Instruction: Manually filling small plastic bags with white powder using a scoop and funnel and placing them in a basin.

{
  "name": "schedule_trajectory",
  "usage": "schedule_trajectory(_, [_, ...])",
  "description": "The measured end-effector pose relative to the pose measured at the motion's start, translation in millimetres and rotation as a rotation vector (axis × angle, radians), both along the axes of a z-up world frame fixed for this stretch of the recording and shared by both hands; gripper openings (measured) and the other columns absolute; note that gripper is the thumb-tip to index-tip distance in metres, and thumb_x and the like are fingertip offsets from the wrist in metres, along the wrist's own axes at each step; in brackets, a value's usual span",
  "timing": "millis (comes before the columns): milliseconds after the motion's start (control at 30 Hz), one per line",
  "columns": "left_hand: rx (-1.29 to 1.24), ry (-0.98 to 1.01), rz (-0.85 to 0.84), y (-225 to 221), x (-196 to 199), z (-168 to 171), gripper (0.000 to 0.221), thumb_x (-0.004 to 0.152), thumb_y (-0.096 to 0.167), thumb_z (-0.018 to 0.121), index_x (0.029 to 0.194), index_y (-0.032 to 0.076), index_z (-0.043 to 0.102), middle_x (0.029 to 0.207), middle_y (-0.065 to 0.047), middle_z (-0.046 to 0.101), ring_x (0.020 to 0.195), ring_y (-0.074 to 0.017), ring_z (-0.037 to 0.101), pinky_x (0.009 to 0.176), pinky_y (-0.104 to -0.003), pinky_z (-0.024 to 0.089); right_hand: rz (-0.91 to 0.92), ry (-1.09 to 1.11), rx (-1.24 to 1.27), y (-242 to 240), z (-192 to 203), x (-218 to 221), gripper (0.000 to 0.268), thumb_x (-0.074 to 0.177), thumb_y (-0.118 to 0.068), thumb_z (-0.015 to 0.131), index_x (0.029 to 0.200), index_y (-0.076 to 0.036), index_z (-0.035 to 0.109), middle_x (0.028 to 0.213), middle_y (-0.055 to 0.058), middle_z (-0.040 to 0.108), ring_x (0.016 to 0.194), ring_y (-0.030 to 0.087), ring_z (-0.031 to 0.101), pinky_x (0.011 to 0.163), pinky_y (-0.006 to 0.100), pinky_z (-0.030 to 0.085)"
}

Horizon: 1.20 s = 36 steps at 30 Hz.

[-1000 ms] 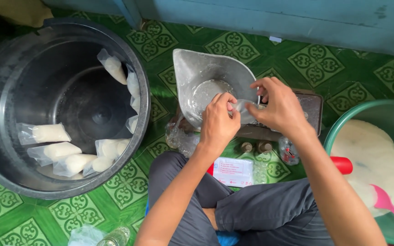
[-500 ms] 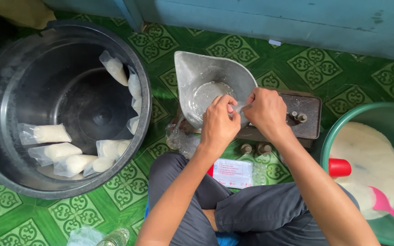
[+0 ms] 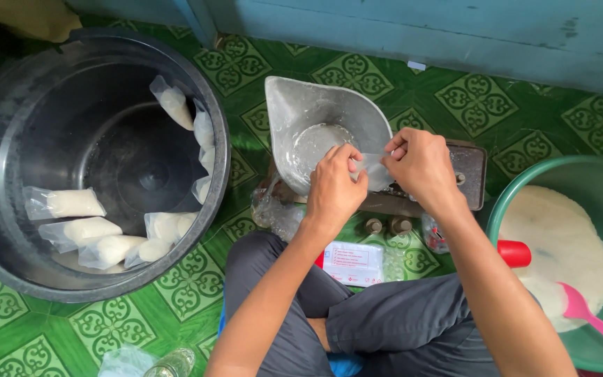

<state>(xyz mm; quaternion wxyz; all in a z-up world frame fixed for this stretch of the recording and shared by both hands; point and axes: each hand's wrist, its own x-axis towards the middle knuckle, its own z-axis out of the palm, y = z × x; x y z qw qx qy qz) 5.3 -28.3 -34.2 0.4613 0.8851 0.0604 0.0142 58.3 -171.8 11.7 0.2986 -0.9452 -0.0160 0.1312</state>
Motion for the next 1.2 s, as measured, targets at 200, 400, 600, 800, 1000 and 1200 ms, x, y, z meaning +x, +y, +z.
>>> schedule_trajectory(200, [0.003, -0.021, 0.032, 1, -6, 13, 0.016, 0.078, 0.017, 0.068, 0.091, 0.011, 0.061, 0.078, -0.002, 0.055, 0.083, -0.0309, 0.068, 0.070, -0.051, 0.056, 0.002, -0.010, 0.031, -5, 25, -13, 0.012, 0.078, -0.001, 0.070, 0.089, 0.001, 0.071, 0.075, 0.012, 0.067, 0.072, 0.024, 0.065, 0.062, 0.040, 0.053])
schedule_trajectory(400, [-0.063, -0.232, 0.143, 0, -38, 48, 0.016, 0.081, 0.015, 0.067, 0.095, 0.012, 0.061, 0.084, 0.000, 0.058, 0.061, -0.0227, 0.072, 0.056, -0.037, 0.057, 0.202, -0.174, -0.035, -24, 20, -29, 0.014, 0.088, -0.016, 0.070, 0.093, -0.004, 0.076, 0.105, 0.018, 0.067, 0.088, 0.034, 0.069, 0.070, 0.045, 0.057])
schedule_trajectory(600, [-0.067, -0.249, 0.059, -31, -116, 41, 0.013, 0.089, 0.016, 0.062, 0.101, 0.010, 0.064, 0.091, -0.005, 0.055, 0.071, -0.0284, 0.070, 0.062, -0.042, 0.057, 0.130, -0.180, 0.167, -54, 45, -56, 0.021, 0.090, -0.014, 0.068, 0.106, -0.003, 0.073, 0.109, 0.023, 0.065, 0.098, 0.039, 0.066, 0.075, 0.044, 0.058])
schedule_trajectory(800, [-0.032, -0.079, -0.152, -95, -235, -49, 0.060, 0.081, 0.018, 0.067, 0.133, -0.003, 0.046, 0.132, -0.019, 0.053, 0.116, -0.0363, 0.052, 0.098, -0.044, 0.042, -0.026, -0.215, 0.255, -133, 23, -82, 0.024, 0.085, -0.008, 0.070, 0.108, 0.000, 0.071, 0.105, 0.007, 0.066, 0.078, 0.016, 0.059, 0.068, 0.026, 0.048])
schedule_trajectory(1000, [0.211, 0.226, -0.490, -123, -314, -115, 0.100, 0.094, 0.049, 0.062, 0.151, -0.010, 0.004, 0.160, -0.029, -0.006, 0.145, -0.0523, -0.010, 0.107, -0.069, -0.001, -0.261, -0.178, 0.192, -223, 4, -106, 0.024, 0.088, -0.008, 0.069, 0.111, -0.002, 0.072, 0.106, 0.010, 0.066, 0.085, 0.018, 0.061, 0.073, 0.028, 0.050])
schedule_trajectory(1200, [0.426, 0.127, -0.636, -113, -307, -162, 0.118, 0.091, 0.065, 0.065, 0.150, -0.009, -0.005, 0.158, -0.031, -0.013, 0.142, -0.0548, -0.015, 0.105, -0.070, -0.006, -0.240, -0.119, -0.173, -312, -99, -116, 0.021, 0.089, -0.018, 0.064, 0.099, -0.004, 0.076, 0.091, 0.019, 0.064, 0.077, 0.032, 0.063, 0.073, 0.042, 0.051])
